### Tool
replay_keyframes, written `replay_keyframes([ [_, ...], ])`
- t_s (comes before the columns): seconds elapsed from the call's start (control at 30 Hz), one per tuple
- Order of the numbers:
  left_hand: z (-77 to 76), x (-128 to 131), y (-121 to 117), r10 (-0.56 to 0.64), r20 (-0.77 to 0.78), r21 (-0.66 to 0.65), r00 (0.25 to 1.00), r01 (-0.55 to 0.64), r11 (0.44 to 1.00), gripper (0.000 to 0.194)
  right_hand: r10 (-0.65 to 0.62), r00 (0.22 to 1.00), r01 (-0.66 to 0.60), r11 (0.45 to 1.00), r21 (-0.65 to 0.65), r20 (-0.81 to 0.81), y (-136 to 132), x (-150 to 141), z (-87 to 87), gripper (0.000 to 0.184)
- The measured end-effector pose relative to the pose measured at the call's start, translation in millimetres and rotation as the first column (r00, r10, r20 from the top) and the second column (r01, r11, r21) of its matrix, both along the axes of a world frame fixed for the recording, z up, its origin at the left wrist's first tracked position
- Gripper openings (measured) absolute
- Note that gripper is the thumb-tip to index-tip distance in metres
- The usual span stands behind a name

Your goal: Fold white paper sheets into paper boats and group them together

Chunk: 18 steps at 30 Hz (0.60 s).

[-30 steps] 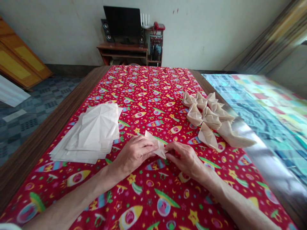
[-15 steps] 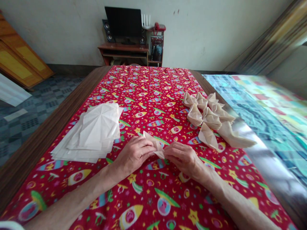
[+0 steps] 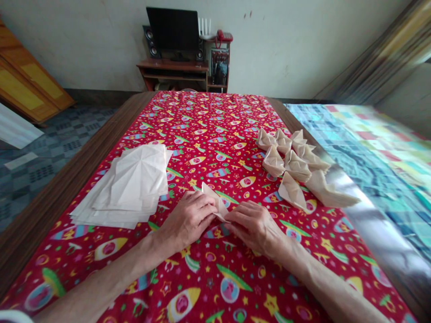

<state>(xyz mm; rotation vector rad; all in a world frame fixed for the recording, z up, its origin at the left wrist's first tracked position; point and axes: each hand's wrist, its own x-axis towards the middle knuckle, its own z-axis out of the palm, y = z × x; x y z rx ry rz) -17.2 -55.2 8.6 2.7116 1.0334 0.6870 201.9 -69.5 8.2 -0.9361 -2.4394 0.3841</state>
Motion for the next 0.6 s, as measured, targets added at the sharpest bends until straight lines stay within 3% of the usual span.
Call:
replay_keyframes([
  [0.37,9.7,-11.5,11.3,0.040,0.097,0.113,0.995,-0.051,0.992,0.012,-0.046,0.996,0.038,0.993,-0.113,-0.072,1.7,4.4,7.7,0.013],
  [0.6,-1.8,-5.3,13.0,0.030,0.144,0.065,0.989,-0.040,0.997,0.008,-0.054,0.997,0.044,0.986,-0.163,-0.057,6.4,6.9,4.5,0.016],
])
